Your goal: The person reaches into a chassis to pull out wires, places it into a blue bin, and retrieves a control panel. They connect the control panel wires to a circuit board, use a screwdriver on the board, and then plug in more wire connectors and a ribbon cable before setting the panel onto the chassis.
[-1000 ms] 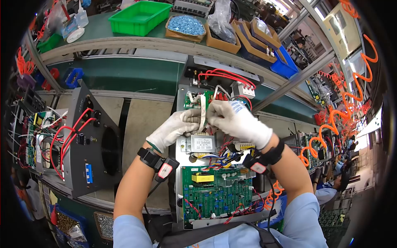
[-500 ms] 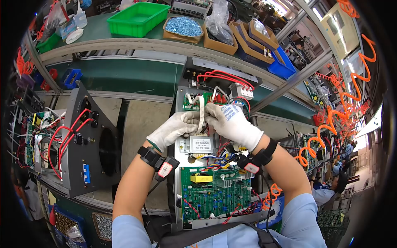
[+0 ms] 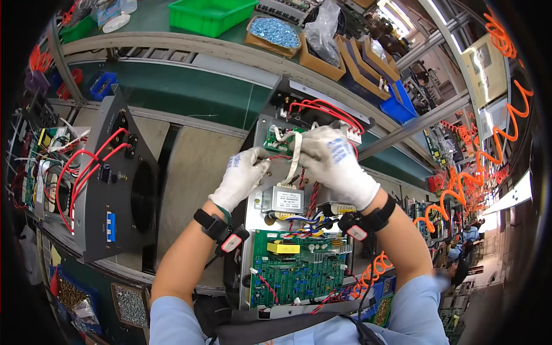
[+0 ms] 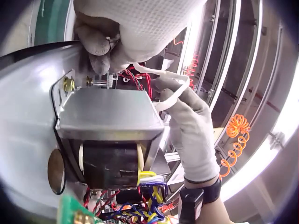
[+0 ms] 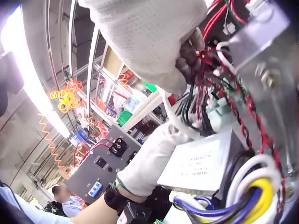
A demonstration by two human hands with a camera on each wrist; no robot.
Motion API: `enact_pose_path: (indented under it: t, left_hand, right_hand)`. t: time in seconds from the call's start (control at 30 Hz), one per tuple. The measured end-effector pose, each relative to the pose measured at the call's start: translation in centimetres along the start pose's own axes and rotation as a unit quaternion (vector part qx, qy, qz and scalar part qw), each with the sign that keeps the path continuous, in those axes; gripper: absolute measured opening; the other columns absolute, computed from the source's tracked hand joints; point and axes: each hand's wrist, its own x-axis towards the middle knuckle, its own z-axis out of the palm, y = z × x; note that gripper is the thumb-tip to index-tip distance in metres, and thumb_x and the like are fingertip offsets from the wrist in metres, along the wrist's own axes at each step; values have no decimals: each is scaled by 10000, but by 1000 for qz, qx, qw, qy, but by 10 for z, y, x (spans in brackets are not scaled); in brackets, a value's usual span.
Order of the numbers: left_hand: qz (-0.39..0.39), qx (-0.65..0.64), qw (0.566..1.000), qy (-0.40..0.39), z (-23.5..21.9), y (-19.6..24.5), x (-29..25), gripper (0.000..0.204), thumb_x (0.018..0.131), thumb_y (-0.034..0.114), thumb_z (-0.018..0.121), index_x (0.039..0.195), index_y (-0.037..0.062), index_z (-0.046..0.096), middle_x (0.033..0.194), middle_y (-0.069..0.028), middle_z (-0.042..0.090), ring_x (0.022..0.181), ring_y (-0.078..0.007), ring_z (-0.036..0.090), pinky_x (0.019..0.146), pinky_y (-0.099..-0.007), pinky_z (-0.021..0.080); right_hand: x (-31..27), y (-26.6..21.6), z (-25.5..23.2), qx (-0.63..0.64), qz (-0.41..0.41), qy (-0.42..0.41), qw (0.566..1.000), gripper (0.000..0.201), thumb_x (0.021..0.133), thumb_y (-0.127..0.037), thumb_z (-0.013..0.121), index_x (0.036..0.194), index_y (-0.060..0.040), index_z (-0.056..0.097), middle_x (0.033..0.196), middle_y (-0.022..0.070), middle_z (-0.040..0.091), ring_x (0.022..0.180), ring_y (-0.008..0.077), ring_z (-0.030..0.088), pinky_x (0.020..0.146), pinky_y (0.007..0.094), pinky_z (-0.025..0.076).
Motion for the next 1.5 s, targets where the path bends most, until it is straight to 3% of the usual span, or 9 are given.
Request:
enact_pose_path:
  t: [0.23,0.43,0.63,0.7,0.87,1.1,1.2,1.43,1.5]
  left_hand:
    - [33,9,999,-22,3,-23,9,246,971,224,557,1076,15,635,754,-97,642,614,-151,554,593,-339,467]
    - [17,-200,979,-41,0,-20,0,197,972,140,560,1077,1,650,794,-26,620,629,-77,494,569,-248,427]
    - [76,182,980,-21,2,2,-5,242,895,251,571,997,72,698,947,-160,692,894,-332,669,791,-426,509]
    - [89,229,969,-1,9,-5,-2,266,904,293,550,984,77,684,938,-160,693,913,-346,664,813,-455,509]
    - [88,224,970,37,18,-12,-1,287,903,302,546,980,48,654,939,-176,683,908,-357,656,808,-466,500]
    - [93,187,977,43,20,-18,-1,297,906,308,545,1008,53,657,962,-178,684,921,-359,655,821,-463,496]
    - [84,179,980,35,18,-17,-2,289,908,297,547,1014,54,661,968,-175,687,926,-355,657,824,-455,500]
    - [95,160,981,53,20,-18,-3,270,914,274,542,1019,49,649,967,-173,682,927,-355,658,832,-447,503]
    - [96,165,980,56,20,-20,-4,266,916,270,542,1024,48,641,972,-174,679,930,-356,657,831,-446,505]
  right_hand:
    - [26,-6,27,62,78,-146,984,317,770,-238,767,1030,-59,736,997,128,716,963,320,652,861,425,504]
    - [16,5,43,295,194,-87,932,242,805,-139,758,1008,-8,735,979,86,722,949,237,649,889,358,495]
    - [20,6,35,409,270,-74,869,258,828,-171,741,1068,-78,724,923,83,730,851,207,689,764,343,510]
    - [20,12,36,-29,128,-156,979,201,838,-180,690,1030,-128,724,892,55,714,858,203,675,771,363,485]
    - [42,3,43,-423,46,-270,864,113,855,-202,605,928,-232,686,920,24,686,893,195,642,776,376,457]
    - [36,40,67,-381,-3,-162,910,62,760,-217,646,790,-170,673,848,54,657,847,261,626,732,393,442]
    - [54,8,49,-402,-25,-268,875,90,748,-203,644,801,-134,670,858,91,653,823,276,620,719,406,464]
    - [67,9,41,-51,266,-191,944,357,841,-328,663,949,12,670,943,265,682,975,403,673,845,431,549]
    - [70,14,45,-73,222,-212,949,350,845,-325,656,950,8,671,933,260,682,954,401,677,827,431,556]
